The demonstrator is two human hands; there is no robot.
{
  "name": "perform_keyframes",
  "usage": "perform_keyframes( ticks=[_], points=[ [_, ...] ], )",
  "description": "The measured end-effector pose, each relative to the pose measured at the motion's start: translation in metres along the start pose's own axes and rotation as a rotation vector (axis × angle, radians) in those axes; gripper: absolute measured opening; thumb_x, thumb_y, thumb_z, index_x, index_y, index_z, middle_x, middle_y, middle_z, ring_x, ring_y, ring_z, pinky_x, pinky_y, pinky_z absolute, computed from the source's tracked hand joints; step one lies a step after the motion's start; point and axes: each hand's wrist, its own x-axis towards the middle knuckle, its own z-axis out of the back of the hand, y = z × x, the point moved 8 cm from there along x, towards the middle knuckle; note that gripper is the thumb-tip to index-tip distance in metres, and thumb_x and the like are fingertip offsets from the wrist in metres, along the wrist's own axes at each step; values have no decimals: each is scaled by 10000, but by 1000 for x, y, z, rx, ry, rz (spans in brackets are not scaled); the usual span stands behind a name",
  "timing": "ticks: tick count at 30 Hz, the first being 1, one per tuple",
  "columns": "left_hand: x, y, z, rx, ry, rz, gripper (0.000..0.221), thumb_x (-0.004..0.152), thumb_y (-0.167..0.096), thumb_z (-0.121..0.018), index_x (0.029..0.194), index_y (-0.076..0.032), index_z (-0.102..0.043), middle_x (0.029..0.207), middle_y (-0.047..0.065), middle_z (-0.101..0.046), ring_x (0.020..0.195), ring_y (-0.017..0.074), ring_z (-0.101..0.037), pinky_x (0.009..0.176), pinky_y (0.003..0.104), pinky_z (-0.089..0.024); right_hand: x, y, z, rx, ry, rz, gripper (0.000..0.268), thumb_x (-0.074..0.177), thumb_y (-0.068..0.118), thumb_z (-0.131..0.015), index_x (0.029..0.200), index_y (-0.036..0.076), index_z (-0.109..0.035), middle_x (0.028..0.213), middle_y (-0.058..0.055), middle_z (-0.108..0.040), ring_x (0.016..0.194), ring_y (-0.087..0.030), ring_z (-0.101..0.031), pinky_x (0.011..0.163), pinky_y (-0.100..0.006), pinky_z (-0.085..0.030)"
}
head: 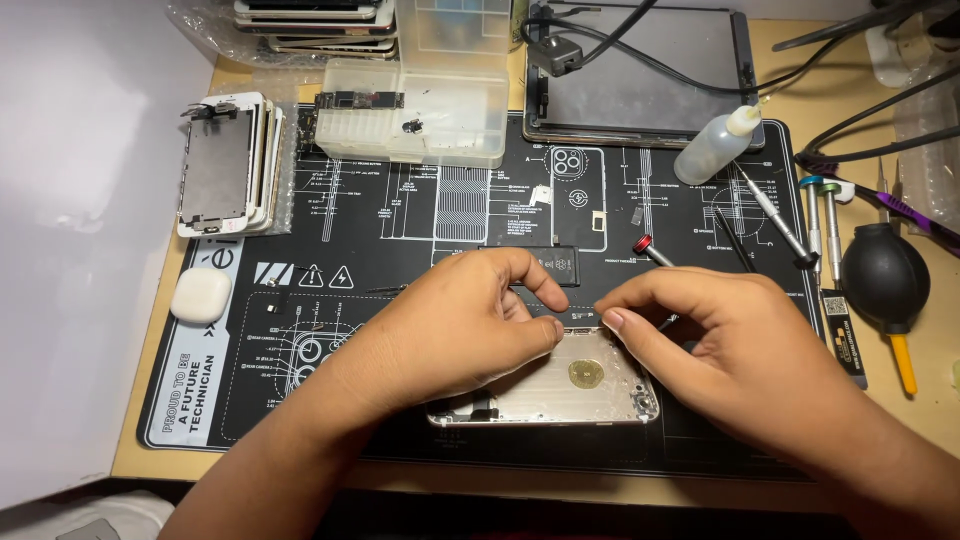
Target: Repairing the internal components of a mobile phone using a precision screwdriver
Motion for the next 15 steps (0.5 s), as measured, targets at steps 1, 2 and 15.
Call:
perform_keyframes(
  ticks=[1, 2, 15],
  points=[
    [0, -1, -1, -1, 0, 2, 264, 805, -180, -623, 1051, -185, -721, 605, -28, -632, 451, 106, -489, 482, 286, -393, -3, -1, 2, 0, 2, 0, 205, 889, 285, -674, 903, 195, -858, 828, 100, -877, 716, -23, -742, 657, -229, -528],
    [1, 0, -2, 9, 4, 12, 266, 800, -188, -629, 1057, -183, -697, 632, -26, -633, 486, 109, -516, 511, 284, -409, -7, 11, 5, -38, -20, 154, 185, 907, 255, -654, 919, 173, -820, 835, 76, -851, 703, -55, -749, 675, -238, -542],
    [0, -4, -5, 119, 18, -2, 202, 833, -231, -620, 1030, -200, -655, 634, -46, -663, 528, 108, -592, 589, 282, -467, -8, -35, -11, 83, 107, -213, 252, 923, 287, -672, 998, 192, -892, 630, 51, -727, 567, -73, -547, 556, -250, -441]
  ],
)
